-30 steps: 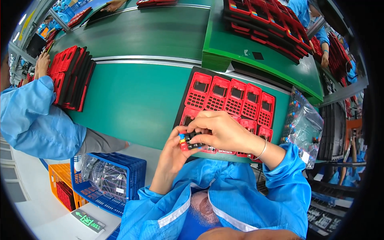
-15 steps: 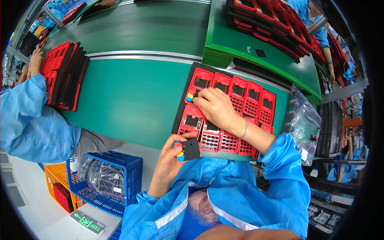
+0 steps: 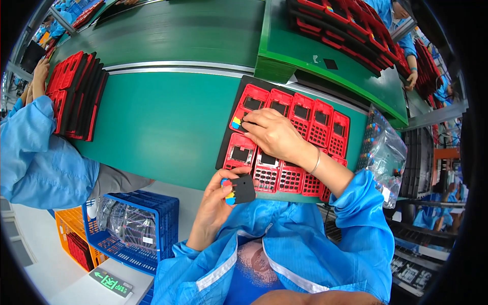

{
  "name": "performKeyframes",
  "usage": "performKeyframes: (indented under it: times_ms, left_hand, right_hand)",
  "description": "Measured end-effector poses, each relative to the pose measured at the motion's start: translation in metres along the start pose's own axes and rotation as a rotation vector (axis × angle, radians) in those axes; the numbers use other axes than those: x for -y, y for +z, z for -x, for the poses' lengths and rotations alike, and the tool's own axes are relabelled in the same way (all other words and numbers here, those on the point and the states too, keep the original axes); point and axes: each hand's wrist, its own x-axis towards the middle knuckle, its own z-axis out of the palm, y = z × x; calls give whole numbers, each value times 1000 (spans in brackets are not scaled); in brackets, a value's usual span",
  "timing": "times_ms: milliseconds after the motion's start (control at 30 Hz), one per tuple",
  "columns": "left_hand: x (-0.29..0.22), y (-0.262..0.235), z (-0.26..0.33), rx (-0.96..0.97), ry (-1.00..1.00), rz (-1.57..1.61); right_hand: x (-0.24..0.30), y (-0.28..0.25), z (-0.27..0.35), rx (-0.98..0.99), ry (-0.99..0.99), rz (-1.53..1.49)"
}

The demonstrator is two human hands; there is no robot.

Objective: The person assembles keypads and buttons into red electronic device housings by hand, fitting them into plastic frames on a production line.

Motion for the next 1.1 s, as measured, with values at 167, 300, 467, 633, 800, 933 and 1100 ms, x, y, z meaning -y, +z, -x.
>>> performKeyframes:
  times_ms: [167,300,467,633,800,933,1100]
  left_hand:
    - [-4,8,-4,-1,43,-3]
    - [-7,13,-10,-36,84,-35]
    - [-3,18,-11,-83,106,-9]
    - [3,17,-14,-70,96,-20]
    - [4,27,-7,-68,106,-71]
    - [6,22,-6,-65,78,-89]
    - [7,24,-5,-63,74,-95]
  right_hand:
    - [3,-7,-2,-34,42,-16]
    - [0,-9,-1,106,127,-116]
    - [45,-63,-13,126,266,-702]
    - [66,-75,-3,271,285,-512]
    - [29,-77,12,-67,569,-366]
    - [14,-65,23,-33,656,-189]
    - [8,-37,33,-109,618,-58]
